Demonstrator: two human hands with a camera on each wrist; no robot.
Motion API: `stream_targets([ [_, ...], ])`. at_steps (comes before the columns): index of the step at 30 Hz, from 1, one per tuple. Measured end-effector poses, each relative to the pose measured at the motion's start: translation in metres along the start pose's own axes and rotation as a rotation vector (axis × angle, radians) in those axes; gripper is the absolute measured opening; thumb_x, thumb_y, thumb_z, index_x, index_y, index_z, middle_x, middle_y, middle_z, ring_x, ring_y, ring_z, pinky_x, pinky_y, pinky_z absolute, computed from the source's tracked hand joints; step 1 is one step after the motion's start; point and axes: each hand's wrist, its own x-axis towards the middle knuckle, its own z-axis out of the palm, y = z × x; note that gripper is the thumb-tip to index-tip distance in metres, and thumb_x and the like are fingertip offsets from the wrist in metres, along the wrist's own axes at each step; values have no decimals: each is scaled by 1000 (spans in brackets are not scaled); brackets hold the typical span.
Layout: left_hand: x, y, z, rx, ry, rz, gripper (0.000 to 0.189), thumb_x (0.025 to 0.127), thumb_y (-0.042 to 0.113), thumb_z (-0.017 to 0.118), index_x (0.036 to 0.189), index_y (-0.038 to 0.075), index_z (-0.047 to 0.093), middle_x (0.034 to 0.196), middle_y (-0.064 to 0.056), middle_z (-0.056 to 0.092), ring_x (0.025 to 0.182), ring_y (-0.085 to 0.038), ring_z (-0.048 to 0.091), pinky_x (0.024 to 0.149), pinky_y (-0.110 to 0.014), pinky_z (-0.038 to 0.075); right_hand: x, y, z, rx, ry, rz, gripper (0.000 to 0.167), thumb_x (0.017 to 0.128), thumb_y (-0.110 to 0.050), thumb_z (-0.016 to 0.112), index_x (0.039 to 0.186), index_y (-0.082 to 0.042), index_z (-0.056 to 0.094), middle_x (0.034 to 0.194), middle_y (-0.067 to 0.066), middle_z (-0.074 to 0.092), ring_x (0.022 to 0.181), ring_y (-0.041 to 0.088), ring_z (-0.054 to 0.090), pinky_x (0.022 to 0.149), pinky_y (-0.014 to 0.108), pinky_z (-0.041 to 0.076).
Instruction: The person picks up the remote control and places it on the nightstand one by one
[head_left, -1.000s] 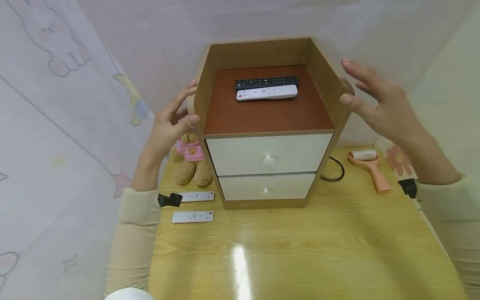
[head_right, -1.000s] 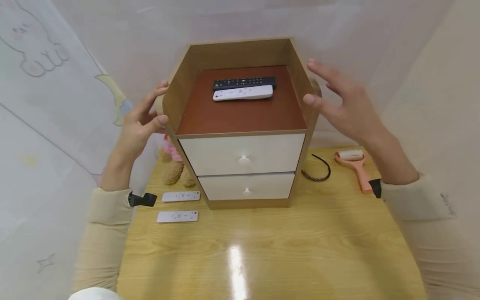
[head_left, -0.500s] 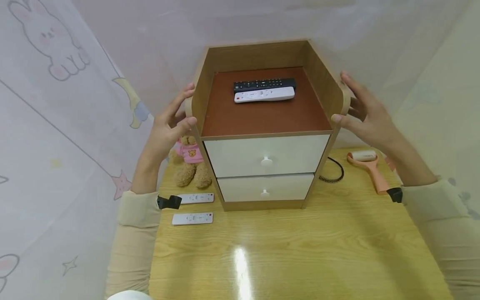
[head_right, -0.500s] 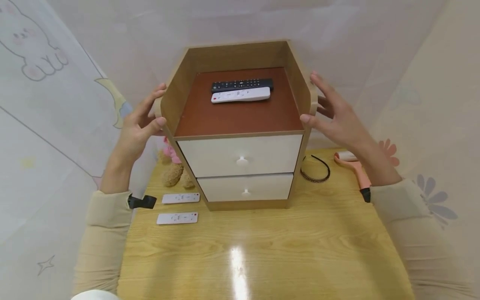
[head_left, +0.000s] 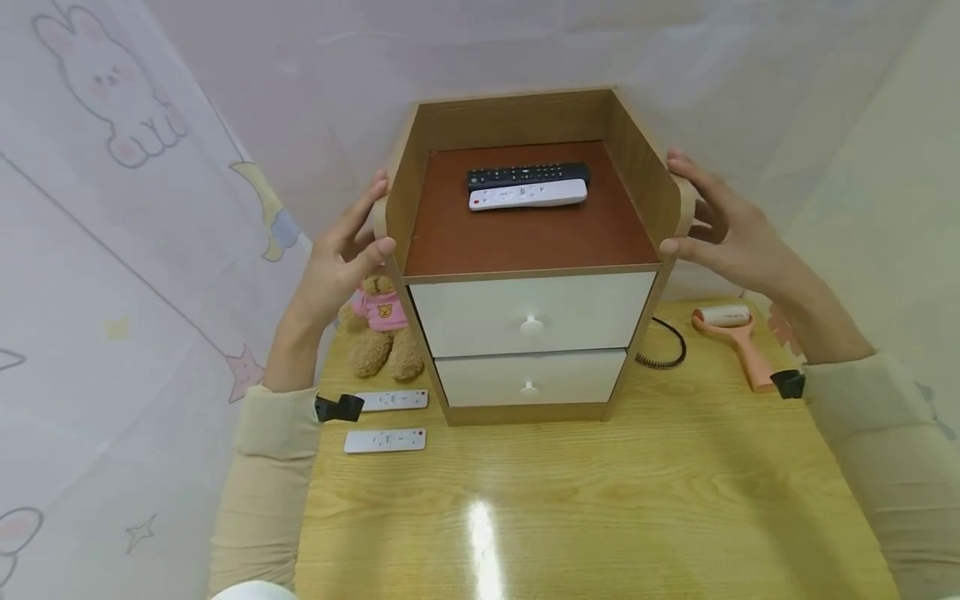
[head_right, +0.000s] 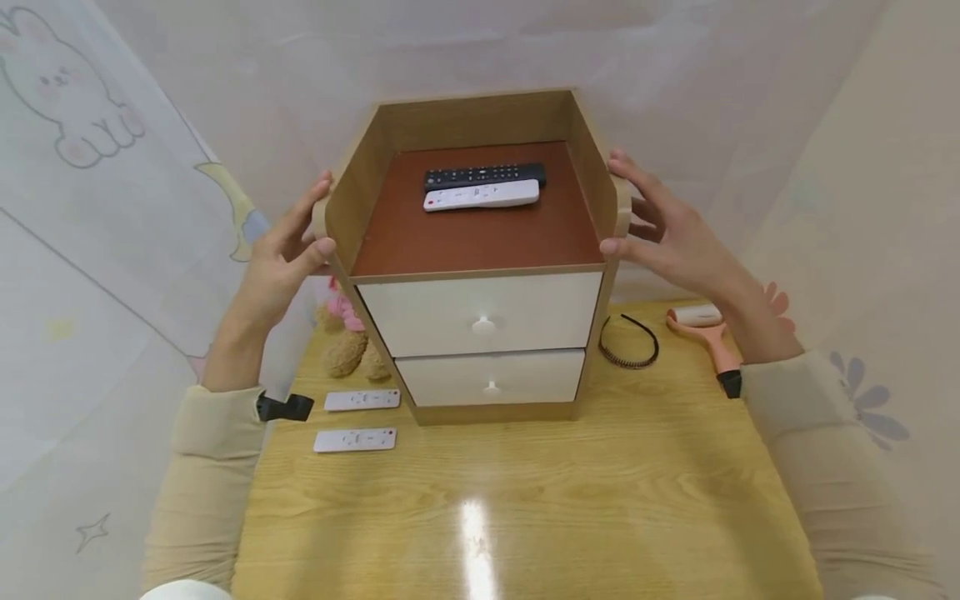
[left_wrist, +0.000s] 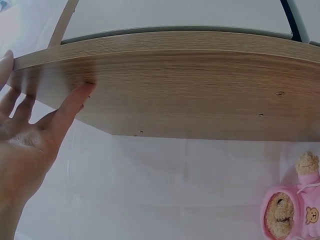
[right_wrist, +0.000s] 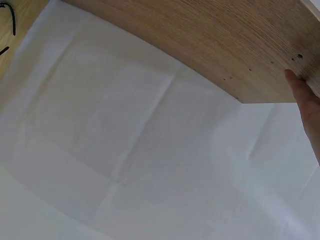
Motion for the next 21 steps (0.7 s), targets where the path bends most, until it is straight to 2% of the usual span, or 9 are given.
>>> stream_targets([
  [4, -1, 6, 4, 8, 0, -3, 63, 96, -1, 53, 151, 19, 33, 160, 5, 20, 131, -39, 42, 79, -29, 57, -1, 1, -6, 61, -34, 6, 89, 76, 25, 64, 151, -8, 31, 160, 7, 17, 120, 12, 53, 94, 16, 47],
  [8, -4, -1, 1, -1, 6, 14, 59, 98, 5, 53, 152, 19, 32, 160, 3, 20, 129, -37, 46, 80, -31, 57, 0, 3, -10, 91, -54, 16, 92, 72, 27, 67, 150, -7, 32, 161, 6, 15, 122, 12, 52, 97, 15, 44],
  [11, -12, -8, -2, 21, 38, 7, 54, 101, 15, 51, 151, 19, 33, 159, 1, 23, 130, -34, 46, 81, -32, 57, 1, 6, -12, 115, -58, 27, 94, 71, 27, 68, 151, -7, 31, 161, 5, 13, 124, 14, 50, 98, 16, 43],
  [13, -24, -13, -4, 53, 65, -20, 50, 102, 16, 47, 151, 17, 34, 158, -1, 26, 131, -32, 45, 82, -35, 56, 2, 6, -12, 129, -58, 33, 94, 72, 26, 68, 151, -8, 31, 161, 4, 14, 126, 15, 49, 98, 16, 43],
  [15, -40, -20, -6, 110, 93, -80, 47, 103, 14, 45, 149, 16, 37, 155, -6, 33, 127, -26, 50, 84, -39, 55, 2, 6, -11, 146, -59, 35, 93, 72, 26, 68, 151, -8, 31, 161, 4, 14, 126, 16, 49, 98, 16, 43],
  [18, -69, -45, -10, 206, 100, -191, 45, 102, 9, 46, 147, 10, 41, 148, -14, 42, 120, -14, 56, 86, -40, 54, 3, 5, -11, 165, -63, 29, 92, 72, 27, 67, 150, -7, 31, 161, 4, 14, 126, 16, 49, 98, 17, 44],
  [21, -103, -83, -14, 329, 87, -297, 42, 101, 10, 50, 142, 7, 47, 141, -18, 49, 113, -17, 60, 87, -41, 54, 3, 4, -11, 166, -68, 18, 92, 72, 28, 66, 150, -7, 31, 161, 5, 14, 124, 16, 50, 97, 17, 44],
])
